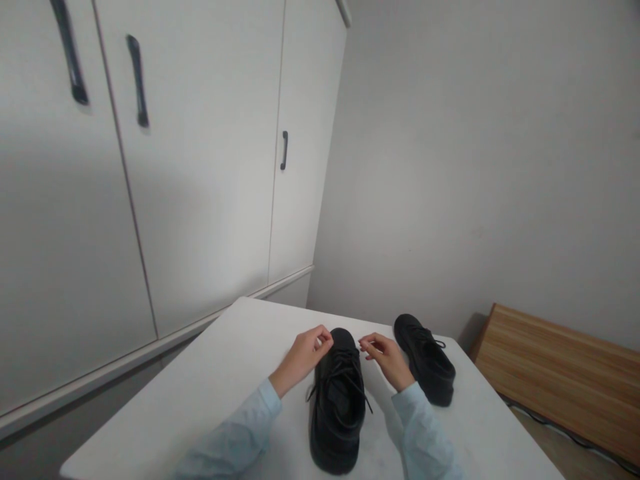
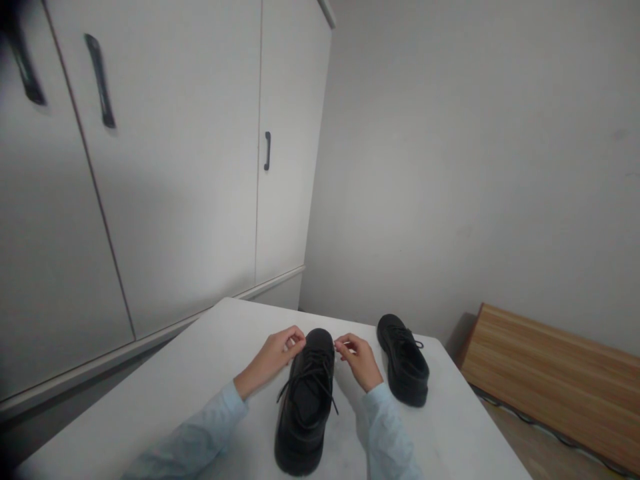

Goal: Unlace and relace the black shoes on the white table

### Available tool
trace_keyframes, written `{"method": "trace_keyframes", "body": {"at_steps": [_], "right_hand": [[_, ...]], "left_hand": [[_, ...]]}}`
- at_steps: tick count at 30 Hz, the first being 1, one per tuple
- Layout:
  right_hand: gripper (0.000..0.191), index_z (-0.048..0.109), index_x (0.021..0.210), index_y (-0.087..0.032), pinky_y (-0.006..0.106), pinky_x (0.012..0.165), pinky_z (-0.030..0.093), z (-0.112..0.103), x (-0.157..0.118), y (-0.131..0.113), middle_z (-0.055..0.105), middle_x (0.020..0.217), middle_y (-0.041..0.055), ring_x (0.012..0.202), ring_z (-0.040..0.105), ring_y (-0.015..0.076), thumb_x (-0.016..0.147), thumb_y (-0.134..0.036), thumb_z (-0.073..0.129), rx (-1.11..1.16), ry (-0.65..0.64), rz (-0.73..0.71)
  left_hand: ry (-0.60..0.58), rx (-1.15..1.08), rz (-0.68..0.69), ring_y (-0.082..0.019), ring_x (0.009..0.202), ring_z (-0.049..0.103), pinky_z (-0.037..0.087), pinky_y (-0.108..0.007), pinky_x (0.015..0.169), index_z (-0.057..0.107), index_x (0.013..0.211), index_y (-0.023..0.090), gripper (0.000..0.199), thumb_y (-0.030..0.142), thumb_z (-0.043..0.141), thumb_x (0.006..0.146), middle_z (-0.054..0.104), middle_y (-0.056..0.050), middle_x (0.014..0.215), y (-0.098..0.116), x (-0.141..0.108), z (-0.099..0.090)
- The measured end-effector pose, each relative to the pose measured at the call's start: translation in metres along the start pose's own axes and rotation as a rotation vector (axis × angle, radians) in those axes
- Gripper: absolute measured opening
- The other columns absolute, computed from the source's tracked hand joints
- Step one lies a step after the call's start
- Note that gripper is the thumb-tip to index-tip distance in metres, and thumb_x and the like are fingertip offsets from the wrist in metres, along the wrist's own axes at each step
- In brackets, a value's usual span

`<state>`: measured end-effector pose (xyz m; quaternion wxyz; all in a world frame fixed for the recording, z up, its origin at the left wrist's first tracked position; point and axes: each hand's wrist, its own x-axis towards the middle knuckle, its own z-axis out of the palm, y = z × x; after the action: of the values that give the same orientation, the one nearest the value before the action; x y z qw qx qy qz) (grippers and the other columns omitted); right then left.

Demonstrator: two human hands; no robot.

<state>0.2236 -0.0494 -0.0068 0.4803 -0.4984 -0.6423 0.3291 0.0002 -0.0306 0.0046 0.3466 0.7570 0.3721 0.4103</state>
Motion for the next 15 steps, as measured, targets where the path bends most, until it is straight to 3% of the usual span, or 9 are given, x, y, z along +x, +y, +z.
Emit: {"method": "trace_keyframes", "body": {"at_steps": [6,15], "right_hand": [[0.038,0.063,0.066,-0.016,0.029,0.054,0.048,0.011,0.003,-0.001,0.061,0.068,0.0042,0.064,0.057,0.0176,0.065,-0.054,0.066,-0.049,0.036,-0.001],[0.034,0.06,0.068,-0.017,0.027,0.053,0.045,0.022,0.009,0.011,0.057,0.071,0.0027,0.062,0.053,0.0153,0.067,-0.05,0.066,-0.106,0.025,-0.012]], "left_hand": [[0.033,0.061,-0.008,-0.015,0.063,0.053,0.04,-0.024,0.06,0.061,0.074,0.016,0.019,0.034,0.053,0.079,0.061,-0.001,0.068,-0.009,0.002,0.006],[-0.001,-0.006,-0.033,-0.015,0.067,0.055,0.04,-0.024,0.063,0.06,0.075,0.015,0.022,0.037,0.057,0.076,0.062,-0.003,0.073,-0.017,0.007,0.015]]}}
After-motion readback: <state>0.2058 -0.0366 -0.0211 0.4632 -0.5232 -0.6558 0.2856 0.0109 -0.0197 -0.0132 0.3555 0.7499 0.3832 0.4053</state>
